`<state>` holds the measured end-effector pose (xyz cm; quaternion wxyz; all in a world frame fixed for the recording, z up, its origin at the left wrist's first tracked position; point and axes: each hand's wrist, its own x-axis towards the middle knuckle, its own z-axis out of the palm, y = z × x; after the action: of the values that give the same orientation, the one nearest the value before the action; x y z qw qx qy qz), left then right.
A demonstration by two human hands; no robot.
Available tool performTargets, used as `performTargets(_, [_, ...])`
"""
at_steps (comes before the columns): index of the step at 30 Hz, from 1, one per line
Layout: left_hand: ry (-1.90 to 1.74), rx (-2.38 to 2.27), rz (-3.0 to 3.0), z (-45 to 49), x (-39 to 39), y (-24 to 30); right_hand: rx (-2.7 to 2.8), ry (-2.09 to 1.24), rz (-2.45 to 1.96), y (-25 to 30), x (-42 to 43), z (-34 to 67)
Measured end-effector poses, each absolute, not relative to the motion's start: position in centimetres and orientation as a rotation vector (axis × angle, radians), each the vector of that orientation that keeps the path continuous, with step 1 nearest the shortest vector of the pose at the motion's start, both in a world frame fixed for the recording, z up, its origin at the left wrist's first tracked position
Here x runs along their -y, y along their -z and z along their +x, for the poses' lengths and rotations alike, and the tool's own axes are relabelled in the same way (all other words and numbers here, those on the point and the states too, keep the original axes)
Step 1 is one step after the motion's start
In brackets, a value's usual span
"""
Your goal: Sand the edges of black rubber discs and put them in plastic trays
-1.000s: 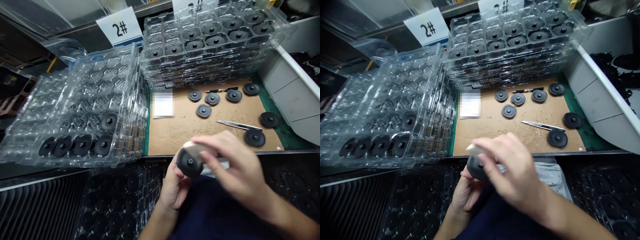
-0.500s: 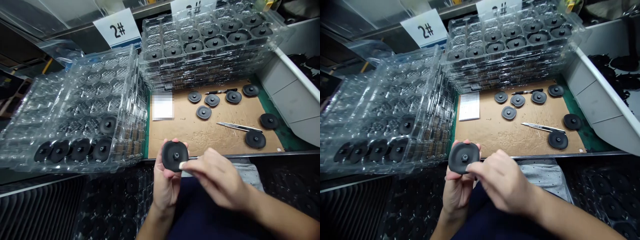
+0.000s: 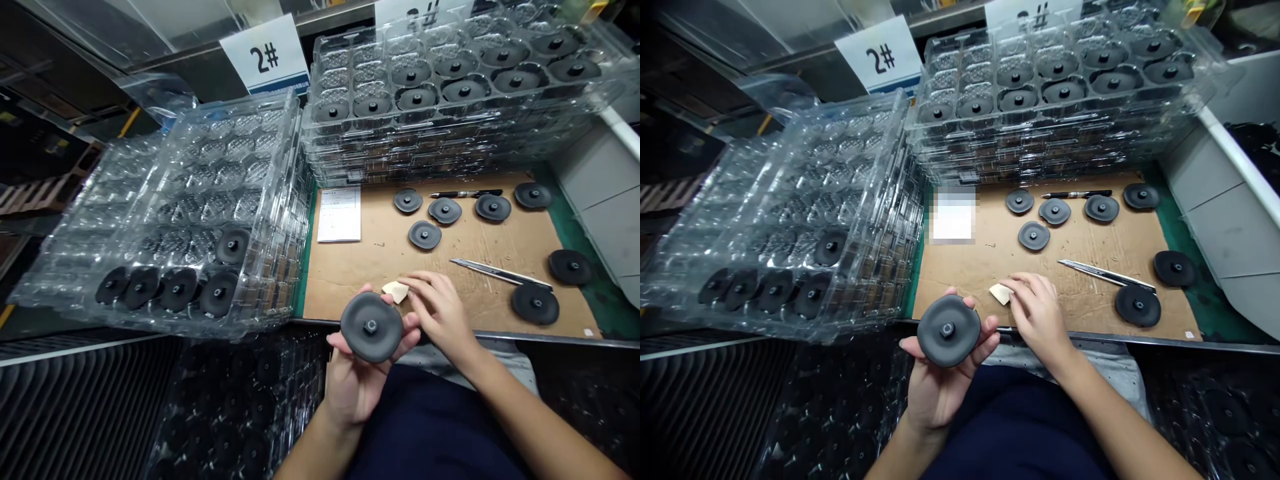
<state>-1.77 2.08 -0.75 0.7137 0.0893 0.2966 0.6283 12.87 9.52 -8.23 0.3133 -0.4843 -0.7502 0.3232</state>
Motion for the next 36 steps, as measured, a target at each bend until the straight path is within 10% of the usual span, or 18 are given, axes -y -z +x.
performTargets(8, [-1.312,-1.131,1.712,-2.5,-2.5,3.7,1.948,-0.927,-1.303,6.6,-4.7,15.6])
performTargets(19, [-1.202,-1.322,1.789,-2.6,-1.8,2.3,2.376,-0.633,-0.792,1.7,-7.0,18.1])
performTargets(36, [-0.861,-1.056,1.308,-1.6,-1.3,0.0,1.355,-2.331,-0.783,-1.6,-7.7,17.3])
